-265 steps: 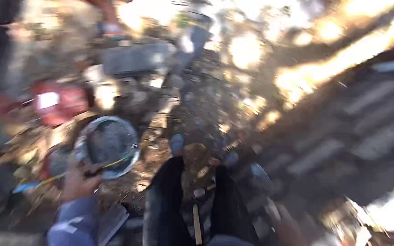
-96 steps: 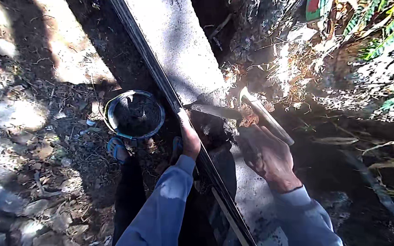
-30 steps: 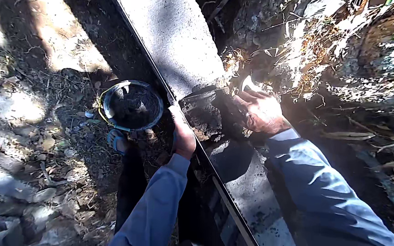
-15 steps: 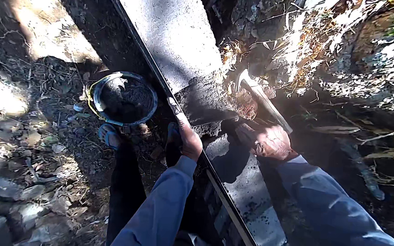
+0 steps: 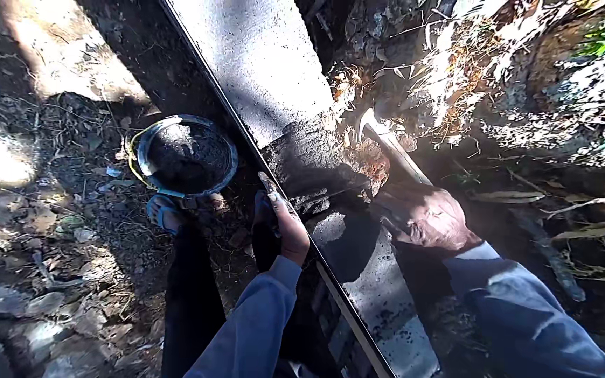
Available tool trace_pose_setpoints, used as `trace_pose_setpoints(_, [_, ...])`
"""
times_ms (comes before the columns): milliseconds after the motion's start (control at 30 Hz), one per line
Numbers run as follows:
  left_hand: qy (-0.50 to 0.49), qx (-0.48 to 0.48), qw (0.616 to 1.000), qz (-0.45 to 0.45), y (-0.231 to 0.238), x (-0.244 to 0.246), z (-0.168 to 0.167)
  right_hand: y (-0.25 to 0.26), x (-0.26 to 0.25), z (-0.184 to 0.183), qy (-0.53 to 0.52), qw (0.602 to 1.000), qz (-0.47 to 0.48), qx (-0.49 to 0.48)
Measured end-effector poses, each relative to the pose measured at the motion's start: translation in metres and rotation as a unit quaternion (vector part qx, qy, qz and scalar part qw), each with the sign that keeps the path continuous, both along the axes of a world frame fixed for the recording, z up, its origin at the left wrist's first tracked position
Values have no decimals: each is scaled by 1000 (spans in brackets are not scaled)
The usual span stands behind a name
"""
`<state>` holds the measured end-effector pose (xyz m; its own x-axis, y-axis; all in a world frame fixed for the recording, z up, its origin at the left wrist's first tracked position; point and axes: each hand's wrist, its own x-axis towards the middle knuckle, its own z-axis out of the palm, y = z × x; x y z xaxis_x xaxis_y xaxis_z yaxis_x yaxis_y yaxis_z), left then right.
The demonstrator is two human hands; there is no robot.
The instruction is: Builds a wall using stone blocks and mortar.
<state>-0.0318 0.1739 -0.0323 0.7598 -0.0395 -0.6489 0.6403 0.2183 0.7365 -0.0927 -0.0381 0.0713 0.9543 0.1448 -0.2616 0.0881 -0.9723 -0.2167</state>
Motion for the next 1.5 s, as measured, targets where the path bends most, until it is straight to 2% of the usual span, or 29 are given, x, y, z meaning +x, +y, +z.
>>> trace_pose_setpoints(100, [-5,-15,1000,-7,1,-4,-1,8,-2,-12,-24,996,-66,-46])
trace_pose_setpoints(200, [-3,-1,1000,-10,-1,-2,1,14,-18,-24,3,999,-31,-12])
trace_pose_setpoints(267, [-3,14,1000,-9,-1,-3,4,16,-22,-17,8,1000,-12,1])
trace_pose_setpoints(467, [5,1,1000,-5,-3,-1,9,7,-20,-2,18,1000,7,-16])
trace_pose_setpoints(600, [16,-14,999,-26,3,-1,11,7,-23,-2,35,999,12,-25])
trace_pose_setpoints(700, [32,-12,999,-34,2,6,14,6,-17,-5,9,1000,23,-19])
trace_pose_setpoints(767, [35,-22,998,-40,9,4,15,10,-20,-6,37,999,12,-24])
trace_pose_setpoints(867, [30,-41,997,-53,16,15,11,4,-13,-5,-8,1000,5,-14])
trace_pose_setpoints(1000, [-21,-27,997,-66,15,28,4,18,9,-11,21,999,-26,-8])
trace_pose_setpoints(1100, [-26,18,996,-88,6,35,9,21,21,-12,27,999,-33,-24])
trace_pose_setpoints(1200, [-46,17,994,-97,5,35,14,25,15,2,60,992,-97,-63])
trace_pose_setpoints(1267, [-44,5,995,-85,18,38,10,41,15,18,30,986,-147,-72])
trace_pose_setpoints(1333, [-38,11,995,-87,50,44,-11,75,19,38,-15,984,-172,-36])
trace_pose_setpoints(1400, [-42,108,987,-113,97,52,-45,132,26,48,1,977,-207,53])
trace_pose_setpoints(1467, [-35,222,965,-135,151,70,-83,200,39,23,47,951,-248,177])
trace_pose_setpoints(1500, [-38,283,947,-150,178,83,-102,233,46,-9,59,942,-259,207])
